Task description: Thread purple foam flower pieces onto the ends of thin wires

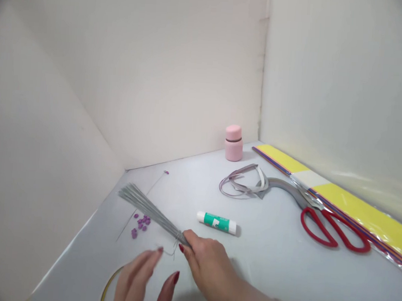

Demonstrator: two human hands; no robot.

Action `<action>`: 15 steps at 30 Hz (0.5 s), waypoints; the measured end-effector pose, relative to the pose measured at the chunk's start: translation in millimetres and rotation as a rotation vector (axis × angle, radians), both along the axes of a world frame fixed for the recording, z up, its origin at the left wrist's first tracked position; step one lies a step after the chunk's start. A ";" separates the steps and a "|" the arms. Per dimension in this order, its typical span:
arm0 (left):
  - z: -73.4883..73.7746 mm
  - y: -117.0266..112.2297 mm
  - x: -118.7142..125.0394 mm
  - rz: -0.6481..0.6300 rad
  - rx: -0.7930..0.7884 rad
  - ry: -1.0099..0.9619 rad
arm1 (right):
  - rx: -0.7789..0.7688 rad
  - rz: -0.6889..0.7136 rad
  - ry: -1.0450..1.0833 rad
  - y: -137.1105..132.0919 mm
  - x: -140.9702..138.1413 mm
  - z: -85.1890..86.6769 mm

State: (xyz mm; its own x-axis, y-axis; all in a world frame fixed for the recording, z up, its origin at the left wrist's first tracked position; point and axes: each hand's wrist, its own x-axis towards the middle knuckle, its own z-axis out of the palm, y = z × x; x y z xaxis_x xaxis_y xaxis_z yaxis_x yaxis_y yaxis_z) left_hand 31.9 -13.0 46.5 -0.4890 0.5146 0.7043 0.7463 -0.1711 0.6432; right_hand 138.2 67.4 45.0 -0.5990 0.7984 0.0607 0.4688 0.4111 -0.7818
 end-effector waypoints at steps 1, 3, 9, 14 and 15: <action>1.9 2.7 -4.0 -0.054 -0.027 0.006 | 0.008 0.005 -0.005 -0.5 -0.1 0.7; 8.3 7.5 -10.3 -0.179 -0.088 0.001 | 0.022 0.018 -0.007 -1.7 -0.3 1.5; 24.1 12.5 -29.9 -0.230 -0.257 -0.637 | -0.120 0.068 0.183 -4.8 1.4 4.7; 8.6 16.8 -36.4 -0.243 -0.232 -1.428 | -0.488 0.150 0.439 -6.5 1.1 12.5; 4.3 17.2 -34.3 -0.232 -0.237 -1.479 | -0.575 0.155 0.469 -6.5 0.8 13.9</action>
